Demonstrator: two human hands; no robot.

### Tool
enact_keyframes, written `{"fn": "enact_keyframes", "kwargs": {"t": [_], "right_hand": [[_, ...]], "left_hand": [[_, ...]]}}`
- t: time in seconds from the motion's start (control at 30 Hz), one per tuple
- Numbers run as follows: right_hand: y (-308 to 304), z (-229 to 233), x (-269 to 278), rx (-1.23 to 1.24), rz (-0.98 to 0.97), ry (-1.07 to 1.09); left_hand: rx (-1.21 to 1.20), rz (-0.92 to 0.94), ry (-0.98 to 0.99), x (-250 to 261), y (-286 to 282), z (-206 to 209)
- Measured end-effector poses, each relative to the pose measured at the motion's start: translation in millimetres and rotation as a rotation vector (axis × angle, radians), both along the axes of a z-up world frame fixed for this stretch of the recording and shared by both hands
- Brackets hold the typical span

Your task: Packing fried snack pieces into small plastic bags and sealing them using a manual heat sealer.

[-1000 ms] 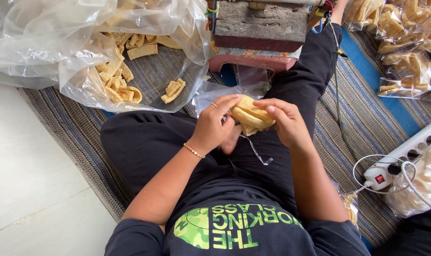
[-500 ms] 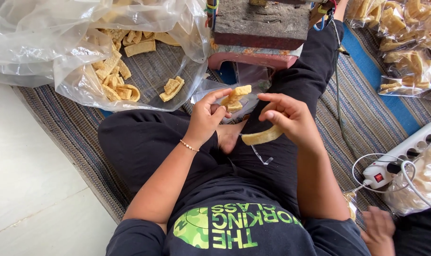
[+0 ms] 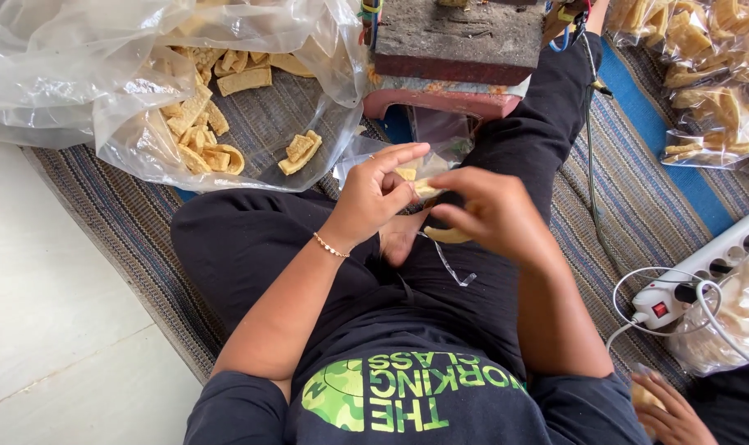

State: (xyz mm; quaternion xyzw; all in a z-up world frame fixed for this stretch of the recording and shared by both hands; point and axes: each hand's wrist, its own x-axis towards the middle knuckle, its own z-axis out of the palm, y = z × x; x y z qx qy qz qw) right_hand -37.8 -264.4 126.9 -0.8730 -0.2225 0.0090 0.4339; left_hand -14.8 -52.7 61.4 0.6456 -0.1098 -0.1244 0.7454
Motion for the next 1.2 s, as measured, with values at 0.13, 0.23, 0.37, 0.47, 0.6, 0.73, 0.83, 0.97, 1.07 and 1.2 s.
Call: {"fn": "enact_keyframes", "kwargs": {"t": [0.13,0.23,0.37,0.47,0.6,0.73,0.83,0.97,1.07,1.2], "right_hand": [[-23,-12,5,0.518,-0.285,0.017],[-8,-32,15,0.182,-0.297,-0.234],[8,-36,20,0.181,-0.198,-0.312],[16,-24,15,0.014,0.022,-0.451],[16,-35,18,0.028,0.040,-0.423],[5,-2,23,0.260,-0.122,-0.283],[-10,-30,28,0.552,-0.180,-0.123],[-24,-53,36,0.661,-0.234,0.015],[-27,-65,38,1.091,-0.334,0.179],[-21,-50,30,0.844,-0.070,0.169]], "left_hand": [[0.174,-0.042,-0.115,-1,-2,-5],[0.274,-0.009,-0.284,-7,-13,6],[0.280,0.031,-0.332,-5,-12,11],[-0.043,-0.032,0.015,-1,-3,11],[-0.185,-0.126,0.082,4,1,24],[0.299,-0.146,-0.166,18,35,26],[0.459,-0.470,0.052,15,25,17],[0.312,-0.454,0.251,-9,24,-54],[0.286,-0.445,0.272,-11,21,-46],[0.111,-0.462,0.292,-12,23,-55]]}}
